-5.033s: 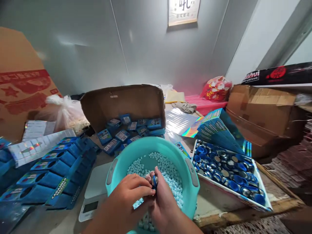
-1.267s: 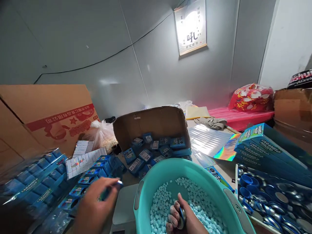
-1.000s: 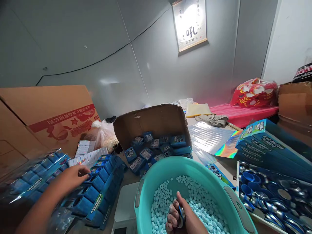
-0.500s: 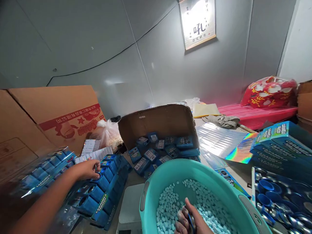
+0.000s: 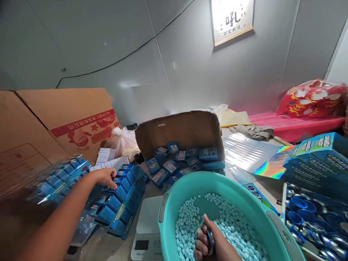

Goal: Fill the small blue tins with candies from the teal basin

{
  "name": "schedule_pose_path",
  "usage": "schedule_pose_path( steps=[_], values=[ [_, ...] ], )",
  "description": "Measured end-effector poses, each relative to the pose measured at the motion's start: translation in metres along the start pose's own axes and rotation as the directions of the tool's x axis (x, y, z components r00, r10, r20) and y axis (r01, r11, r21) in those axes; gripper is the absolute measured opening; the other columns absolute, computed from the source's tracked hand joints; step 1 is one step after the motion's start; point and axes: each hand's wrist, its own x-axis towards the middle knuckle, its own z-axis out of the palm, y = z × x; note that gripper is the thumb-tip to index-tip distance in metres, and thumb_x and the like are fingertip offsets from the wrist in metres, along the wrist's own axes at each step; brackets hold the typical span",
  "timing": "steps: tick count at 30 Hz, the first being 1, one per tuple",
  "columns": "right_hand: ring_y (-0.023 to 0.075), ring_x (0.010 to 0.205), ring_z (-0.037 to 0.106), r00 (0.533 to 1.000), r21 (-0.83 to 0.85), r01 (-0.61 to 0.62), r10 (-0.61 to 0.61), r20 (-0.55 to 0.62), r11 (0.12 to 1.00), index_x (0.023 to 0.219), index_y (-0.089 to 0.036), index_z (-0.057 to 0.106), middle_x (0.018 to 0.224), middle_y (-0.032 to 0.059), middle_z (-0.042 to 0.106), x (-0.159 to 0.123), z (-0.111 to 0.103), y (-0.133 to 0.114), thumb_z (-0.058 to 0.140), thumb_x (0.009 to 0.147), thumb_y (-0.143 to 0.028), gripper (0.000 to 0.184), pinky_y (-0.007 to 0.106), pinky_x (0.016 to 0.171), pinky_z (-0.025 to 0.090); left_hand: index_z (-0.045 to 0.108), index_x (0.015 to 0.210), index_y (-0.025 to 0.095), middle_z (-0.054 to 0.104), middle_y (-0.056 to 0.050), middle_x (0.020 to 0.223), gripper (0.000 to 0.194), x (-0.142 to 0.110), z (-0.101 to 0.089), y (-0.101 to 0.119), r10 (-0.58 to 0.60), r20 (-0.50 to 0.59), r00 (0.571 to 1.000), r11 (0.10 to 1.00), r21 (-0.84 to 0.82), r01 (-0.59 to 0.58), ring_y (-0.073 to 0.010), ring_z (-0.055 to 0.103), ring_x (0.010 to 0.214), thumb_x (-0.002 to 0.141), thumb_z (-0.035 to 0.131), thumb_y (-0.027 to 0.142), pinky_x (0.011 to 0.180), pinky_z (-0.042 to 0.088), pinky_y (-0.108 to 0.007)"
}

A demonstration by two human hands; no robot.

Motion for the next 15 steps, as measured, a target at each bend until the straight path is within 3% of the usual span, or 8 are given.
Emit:
schedule_pose_path(
  steps=[3,5,7,9,11,13,14,15],
  values=[
    [0.0044,0.031,0.026,0.998,-0.086,-0.008,0.013,0.058,0.996,0.061,-0.016,0.045,0.047,-0.0082,0.025,-0.007,0.001,0.005,0.039,0.104,-0.05,0.056,0.018,0.036,0.016,0.06,0.085,0.015,0.059,0.001,0.07,0.036,-0.014,0.001,-0.002,0.051,-0.016,0.999,0.995,-0.082,-0.052,-0.0158,0.057,0.067,0.068,0.078,0.043,0.066,0.047,-0.029],
    [0.0034,0.032,0.025,0.997,-0.147,-0.01,0.021,0.068,0.989,0.063,-0.015,0.048,0.048,-0.0087,0.023,-0.008,-0.003,0.007,0.041,0.103,-0.051,0.055,0.018,0.036,0.015,0.061,0.086,0.017,0.061,0.001,0.073,0.039,-0.033,0.003,0.004,0.105,-0.106,0.989,0.983,-0.141,-0.12,-0.0186,0.059,0.072,0.059,0.08,0.039,0.067,0.046,-0.029],
    [0.0032,0.035,0.026,0.997,-0.19,0.021,-0.007,0.072,0.982,0.065,-0.015,0.05,0.05,-0.009,0.025,-0.006,-0.008,0.007,0.051,0.1,-0.051,0.05,0.017,0.037,0.02,0.062,0.092,0.017,0.065,-0.002,0.084,0.036,-0.06,0.01,0.023,0.145,-0.275,0.951,0.962,-0.187,-0.201,-0.0217,0.061,0.084,0.068,0.072,0.043,0.073,0.046,-0.03],
    [0.0034,0.037,0.028,0.991,-0.187,0.107,-0.09,0.097,0.976,0.065,-0.016,0.049,0.051,-0.0093,0.028,0.0,-0.013,0.007,0.068,0.089,-0.054,0.049,0.017,0.037,0.024,0.061,0.101,0.019,0.066,-0.002,0.096,0.034,-0.091,0.027,0.057,0.169,-0.468,0.868,0.919,-0.244,-0.311,-0.022,0.06,0.094,0.088,0.052,0.049,0.08,0.046,-0.032],
    [0.004,0.037,0.027,0.976,-0.155,0.191,-0.172,0.13,0.969,0.063,-0.018,0.045,0.051,-0.0099,0.029,0.005,-0.016,0.007,0.081,0.074,-0.058,0.056,0.018,0.036,0.025,0.062,0.094,0.022,0.066,-0.002,0.088,0.041,-0.119,0.056,0.104,0.248,-0.557,0.793,0.838,-0.288,-0.464,-0.0199,0.06,0.088,0.093,0.044,0.059,0.079,0.046,-0.031],
    [0.0046,0.038,0.027,0.965,-0.15,0.243,-0.223,0.139,0.958,0.063,-0.019,0.043,0.051,-0.01,0.031,0.006,-0.016,0.006,0.085,0.067,-0.06,0.059,0.018,0.035,0.026,0.066,0.089,0.024,0.065,-0.005,0.079,0.044,-0.137,0.093,0.157,0.393,-0.622,0.678,0.619,-0.366,-0.695,-0.0209,0.059,0.078,0.088,0.054,0.066,0.073,0.045,-0.034],
    [0.0052,0.039,0.029,0.964,-0.167,0.253,-0.232,0.132,0.953,0.065,-0.019,0.045,0.052,-0.0098,0.033,0.005,-0.015,0.006,0.086,0.066,-0.059,0.058,0.019,0.036,0.029,0.068,0.089,0.026,0.064,-0.005,0.075,0.043,-0.142,0.112,0.184,0.415,-0.661,0.625,0.541,-0.373,-0.754,-0.021,0.059,0.075,0.085,0.058,0.068,0.071,0.044,-0.035],
    [0.006,0.041,0.032,0.963,-0.19,0.262,-0.244,0.115,0.946,0.066,-0.02,0.047,0.054,-0.0092,0.037,0.004,-0.015,0.006,0.088,0.064,-0.058,0.056,0.019,0.038,0.032,0.068,0.09,0.027,0.065,-0.005,0.074,0.042,-0.144,0.129,0.208,0.429,-0.675,0.6,0.487,-0.386,-0.783,-0.0207,0.059,0.073,0.084,0.06,0.068,0.072,0.043,-0.037]
  ],
)
